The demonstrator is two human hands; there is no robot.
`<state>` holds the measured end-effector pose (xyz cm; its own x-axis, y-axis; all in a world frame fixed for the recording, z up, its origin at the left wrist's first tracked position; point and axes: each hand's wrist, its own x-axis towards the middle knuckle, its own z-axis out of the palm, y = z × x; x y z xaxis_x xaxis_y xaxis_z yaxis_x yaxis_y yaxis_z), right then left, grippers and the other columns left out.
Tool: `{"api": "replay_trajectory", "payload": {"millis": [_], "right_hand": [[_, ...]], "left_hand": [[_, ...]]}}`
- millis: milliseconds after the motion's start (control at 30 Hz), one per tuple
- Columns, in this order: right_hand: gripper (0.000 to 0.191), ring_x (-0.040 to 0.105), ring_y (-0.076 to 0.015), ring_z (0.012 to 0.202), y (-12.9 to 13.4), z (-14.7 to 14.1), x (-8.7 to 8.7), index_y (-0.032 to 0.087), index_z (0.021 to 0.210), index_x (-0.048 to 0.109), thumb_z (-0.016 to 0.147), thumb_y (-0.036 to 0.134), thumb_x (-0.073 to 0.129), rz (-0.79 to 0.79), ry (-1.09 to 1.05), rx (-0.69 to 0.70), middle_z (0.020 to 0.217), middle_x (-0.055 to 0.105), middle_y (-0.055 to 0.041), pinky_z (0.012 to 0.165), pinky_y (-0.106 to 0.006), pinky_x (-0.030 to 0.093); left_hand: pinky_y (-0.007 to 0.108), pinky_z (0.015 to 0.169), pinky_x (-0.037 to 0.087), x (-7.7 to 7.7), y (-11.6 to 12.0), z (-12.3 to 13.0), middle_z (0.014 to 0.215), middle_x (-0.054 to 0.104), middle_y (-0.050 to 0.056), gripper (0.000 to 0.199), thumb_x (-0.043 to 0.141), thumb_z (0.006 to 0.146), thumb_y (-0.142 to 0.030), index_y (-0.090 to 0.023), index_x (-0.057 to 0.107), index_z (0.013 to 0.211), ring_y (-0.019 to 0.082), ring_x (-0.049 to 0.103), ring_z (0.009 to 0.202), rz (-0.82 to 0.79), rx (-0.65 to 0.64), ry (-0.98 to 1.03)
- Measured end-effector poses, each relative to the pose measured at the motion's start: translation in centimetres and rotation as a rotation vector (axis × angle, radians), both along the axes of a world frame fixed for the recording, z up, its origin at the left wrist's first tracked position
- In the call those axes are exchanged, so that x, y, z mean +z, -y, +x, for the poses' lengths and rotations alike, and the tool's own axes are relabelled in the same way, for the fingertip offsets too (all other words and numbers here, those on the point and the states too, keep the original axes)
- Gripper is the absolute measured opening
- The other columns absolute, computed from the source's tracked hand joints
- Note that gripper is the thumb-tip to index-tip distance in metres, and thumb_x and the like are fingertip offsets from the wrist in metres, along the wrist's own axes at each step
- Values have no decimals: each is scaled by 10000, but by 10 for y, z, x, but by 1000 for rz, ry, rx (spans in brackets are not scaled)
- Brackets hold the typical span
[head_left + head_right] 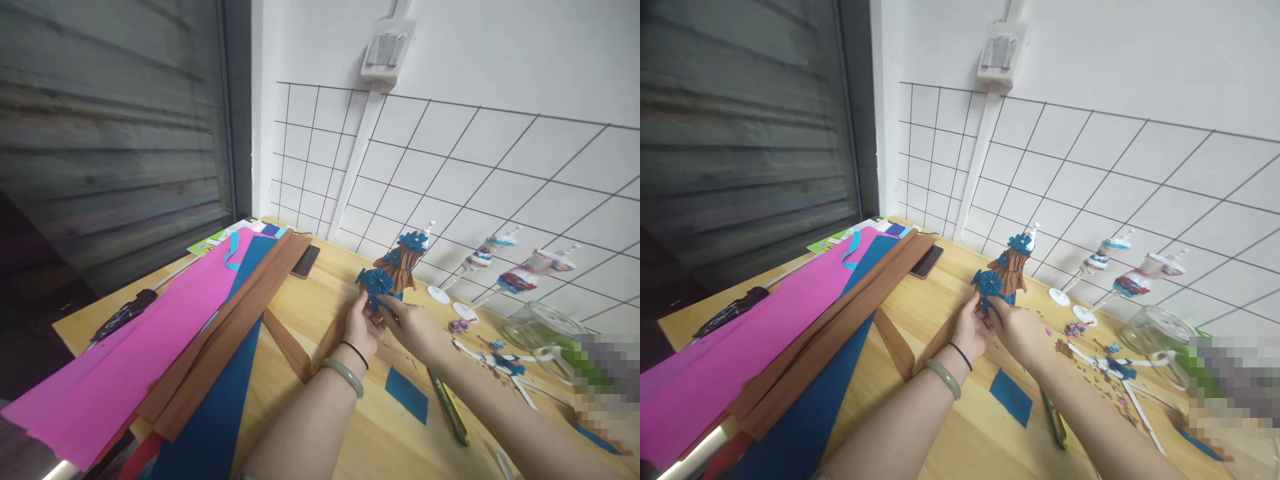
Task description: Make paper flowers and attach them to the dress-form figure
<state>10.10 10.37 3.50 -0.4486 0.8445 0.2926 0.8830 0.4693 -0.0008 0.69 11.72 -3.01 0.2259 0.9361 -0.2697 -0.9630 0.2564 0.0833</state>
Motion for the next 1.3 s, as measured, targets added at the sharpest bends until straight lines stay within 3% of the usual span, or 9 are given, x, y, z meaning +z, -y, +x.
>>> {"api": "replay_trajectory", "payload": {"millis": [300,867,1100,1300], "right_hand": [[316,685,-218,697,5,-1,1,208,1068,593,885,306,354,-45,7,28,831,725,-73,586,-275,466],[297,682,-232,689,13,8,0,234,984,618,890,306,345,-63,28,65,880,723,-76,597,-301,470],[311,669,-207,627,14,18,22,199,1032,604,879,299,353,-66,-32,30,764,721,-63,543,-273,461],[316,591,-163,498,17,26,37,192,1008,620,858,363,401,-95,-137,-44,544,633,-6,485,-241,424]], "left_hand": [[212,607,463,-2,0,2,862,647,67,268,655,717,-358,-134,642,865,130,603,708,56,25,-22],[202,543,424,0,1,0,708,603,35,224,678,697,-326,-123,626,774,101,550,583,44,33,-78],[240,583,455,2,0,-1,779,610,46,279,644,722,-391,-147,615,855,131,571,634,42,13,-81],[278,593,463,1,-1,-3,751,584,53,414,551,736,-543,-161,587,890,164,567,653,32,-16,-73]]}}
